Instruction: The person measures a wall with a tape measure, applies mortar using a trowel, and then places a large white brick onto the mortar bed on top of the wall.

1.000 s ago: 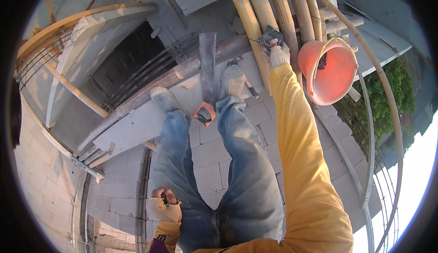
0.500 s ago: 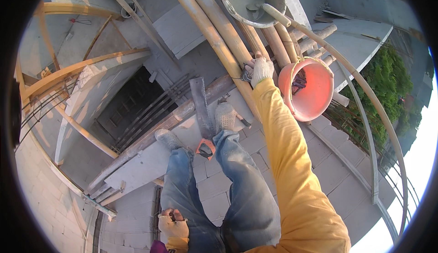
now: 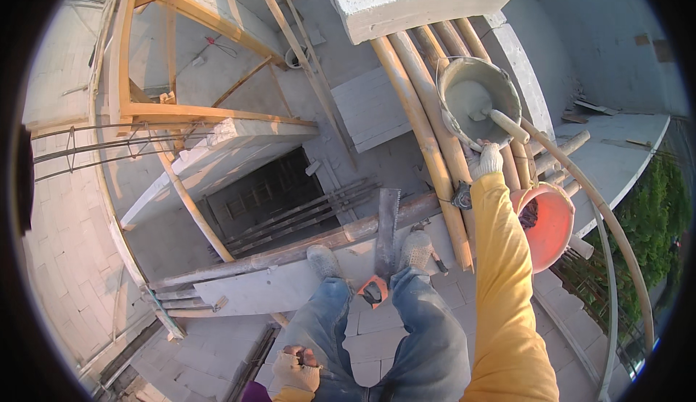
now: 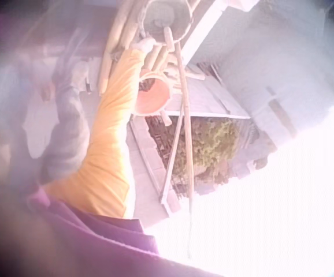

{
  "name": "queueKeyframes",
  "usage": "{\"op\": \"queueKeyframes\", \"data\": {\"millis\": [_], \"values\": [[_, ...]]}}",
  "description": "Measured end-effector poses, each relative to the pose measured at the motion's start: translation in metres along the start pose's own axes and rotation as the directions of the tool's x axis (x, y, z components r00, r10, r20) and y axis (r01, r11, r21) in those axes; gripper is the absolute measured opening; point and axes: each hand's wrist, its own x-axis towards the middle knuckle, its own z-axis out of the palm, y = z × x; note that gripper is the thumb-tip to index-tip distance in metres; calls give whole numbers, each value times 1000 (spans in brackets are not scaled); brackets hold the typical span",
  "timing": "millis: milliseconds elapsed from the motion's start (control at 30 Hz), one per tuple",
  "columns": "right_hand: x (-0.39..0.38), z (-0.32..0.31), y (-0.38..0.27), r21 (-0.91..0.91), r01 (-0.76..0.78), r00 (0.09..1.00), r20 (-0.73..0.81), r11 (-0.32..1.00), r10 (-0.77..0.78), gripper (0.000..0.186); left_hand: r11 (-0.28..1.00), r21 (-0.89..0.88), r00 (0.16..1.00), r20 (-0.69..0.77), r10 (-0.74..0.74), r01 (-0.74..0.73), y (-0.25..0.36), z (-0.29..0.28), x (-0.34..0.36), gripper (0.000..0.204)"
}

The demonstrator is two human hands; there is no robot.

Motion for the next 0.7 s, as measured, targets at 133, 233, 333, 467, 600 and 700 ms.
{"op": "queueKeyframes", "data": {"millis": [133, 233, 333, 467, 600, 700], "values": [[-111, -46, -19, -127, -189, 976, -136, 974, 171, 21, 997, -72, 995, -92, -36, 29, 41, -27, 7, 41], [-220, -42, -49, -207, -393, 914, 16, 896, 405, 16, 962, -270, 993, -104, -62, 32, 31, -21, -12, 44], [-329, -27, -106, -362, -462, 847, 93, 810, 524, 13, 572, -808, 986, 61, -157, 141, 55, -23, -19, 45], [-444, 2, -152, -684, -382, 743, 172, 621, 646, 27, 259, -959, 991, 126, 42, 111, 100, -73, -35, 54], [-543, 37, -169, -859, -284, 649, 155, 426, 745, 23, -208, -977, 943, 106, -315, 40, 131, -148, -95, 59], [-599, 65, -168, -923, -174, 582, 185, 343, 792, 25, -459, -888, 923, 163, -350, -17, 108, -198, -135, 40]]}}
